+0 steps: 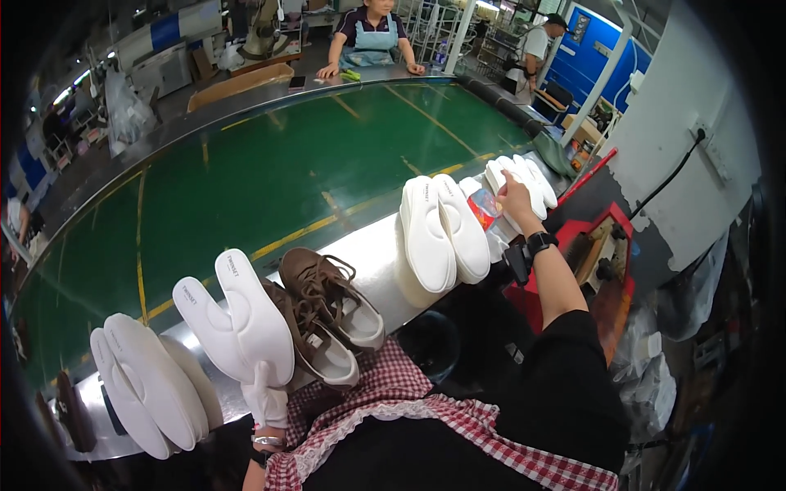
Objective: The recorder is inserting white insoles into brown shoes as they move along a production conveyor belt.
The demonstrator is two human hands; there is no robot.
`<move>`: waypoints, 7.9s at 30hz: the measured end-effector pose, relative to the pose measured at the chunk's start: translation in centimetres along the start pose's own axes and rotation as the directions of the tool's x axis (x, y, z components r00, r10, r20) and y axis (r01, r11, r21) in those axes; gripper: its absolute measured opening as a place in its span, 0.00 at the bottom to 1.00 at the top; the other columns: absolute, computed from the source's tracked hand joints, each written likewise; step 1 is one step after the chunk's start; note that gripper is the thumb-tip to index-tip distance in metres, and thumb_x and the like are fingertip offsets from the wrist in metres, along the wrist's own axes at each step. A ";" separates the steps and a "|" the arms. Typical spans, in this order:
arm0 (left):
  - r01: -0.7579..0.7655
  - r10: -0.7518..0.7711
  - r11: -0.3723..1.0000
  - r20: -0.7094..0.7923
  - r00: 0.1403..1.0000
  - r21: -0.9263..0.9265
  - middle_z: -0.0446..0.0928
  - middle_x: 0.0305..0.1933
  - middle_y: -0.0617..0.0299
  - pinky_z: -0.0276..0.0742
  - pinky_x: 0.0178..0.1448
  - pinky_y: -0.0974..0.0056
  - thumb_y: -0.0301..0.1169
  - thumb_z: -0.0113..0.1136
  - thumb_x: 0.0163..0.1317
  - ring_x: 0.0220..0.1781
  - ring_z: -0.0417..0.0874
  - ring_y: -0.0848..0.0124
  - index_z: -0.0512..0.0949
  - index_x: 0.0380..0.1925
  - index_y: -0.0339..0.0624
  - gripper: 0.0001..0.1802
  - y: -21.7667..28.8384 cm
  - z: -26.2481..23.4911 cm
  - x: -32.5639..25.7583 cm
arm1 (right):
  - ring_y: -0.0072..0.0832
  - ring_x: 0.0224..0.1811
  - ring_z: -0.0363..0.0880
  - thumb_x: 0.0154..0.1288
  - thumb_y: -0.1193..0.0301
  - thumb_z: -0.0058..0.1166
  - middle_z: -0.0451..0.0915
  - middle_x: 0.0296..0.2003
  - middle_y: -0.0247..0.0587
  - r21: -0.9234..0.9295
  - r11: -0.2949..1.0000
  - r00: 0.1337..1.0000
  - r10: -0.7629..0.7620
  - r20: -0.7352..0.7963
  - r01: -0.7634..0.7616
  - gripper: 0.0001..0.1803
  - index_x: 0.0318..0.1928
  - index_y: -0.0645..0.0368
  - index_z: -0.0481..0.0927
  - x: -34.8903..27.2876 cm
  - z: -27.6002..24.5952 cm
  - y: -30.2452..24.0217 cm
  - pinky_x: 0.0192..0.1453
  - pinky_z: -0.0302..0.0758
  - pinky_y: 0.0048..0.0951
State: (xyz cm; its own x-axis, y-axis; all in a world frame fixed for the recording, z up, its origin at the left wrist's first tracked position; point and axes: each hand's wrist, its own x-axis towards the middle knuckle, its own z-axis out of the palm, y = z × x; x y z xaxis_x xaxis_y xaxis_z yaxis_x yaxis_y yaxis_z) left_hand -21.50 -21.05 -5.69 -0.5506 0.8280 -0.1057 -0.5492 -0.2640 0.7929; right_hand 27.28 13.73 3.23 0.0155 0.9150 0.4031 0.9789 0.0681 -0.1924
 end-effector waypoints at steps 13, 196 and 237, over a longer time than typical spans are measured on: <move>0.027 -0.025 0.999 -0.040 0.999 0.027 0.70 0.55 0.56 0.70 0.58 0.60 0.25 0.56 0.59 0.54 0.73 0.65 0.64 0.56 0.34 0.25 0.0 1.1 0.6 | 0.39 0.32 0.80 0.40 0.78 0.60 0.81 0.27 0.43 -0.171 0.975 0.948 -0.080 0.308 0.138 0.45 0.64 0.57 0.58 1.6 7.3 3.1 0.38 0.76 0.36; -0.497 -0.272 0.283 0.566 0.778 0.820 0.77 0.23 0.49 0.75 0.37 0.54 0.37 0.55 0.44 0.30 0.80 0.52 0.79 0.23 0.43 0.11 -2.9 13.3 12.6 | 0.42 0.28 0.77 0.42 0.57 0.64 0.75 0.26 0.47 0.220 0.843 0.747 -0.538 0.390 0.491 0.20 0.28 0.61 0.75 -19.9 -6.4 -24.6 0.31 0.74 0.40; -0.507 -0.345 0.419 0.648 0.679 0.753 0.74 0.20 0.46 0.71 0.32 0.54 0.39 0.59 0.51 0.25 0.77 0.51 0.76 0.19 0.40 0.13 -3.6 13.0 13.2 | 0.36 0.32 0.81 0.35 0.63 0.68 0.82 0.25 0.40 0.489 0.085 -0.357 -0.578 0.734 0.868 0.16 0.25 0.59 0.83 -14.3 3.9 -29.1 0.34 0.77 0.35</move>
State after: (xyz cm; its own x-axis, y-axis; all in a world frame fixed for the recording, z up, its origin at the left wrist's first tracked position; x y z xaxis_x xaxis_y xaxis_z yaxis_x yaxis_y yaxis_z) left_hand -18.61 -2.73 -2.12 0.2236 0.9737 0.0437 0.5224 -0.1576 0.8380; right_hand -2.21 0.21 -0.47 -0.7210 -0.0740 -0.6889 -0.0027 0.9946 -0.1041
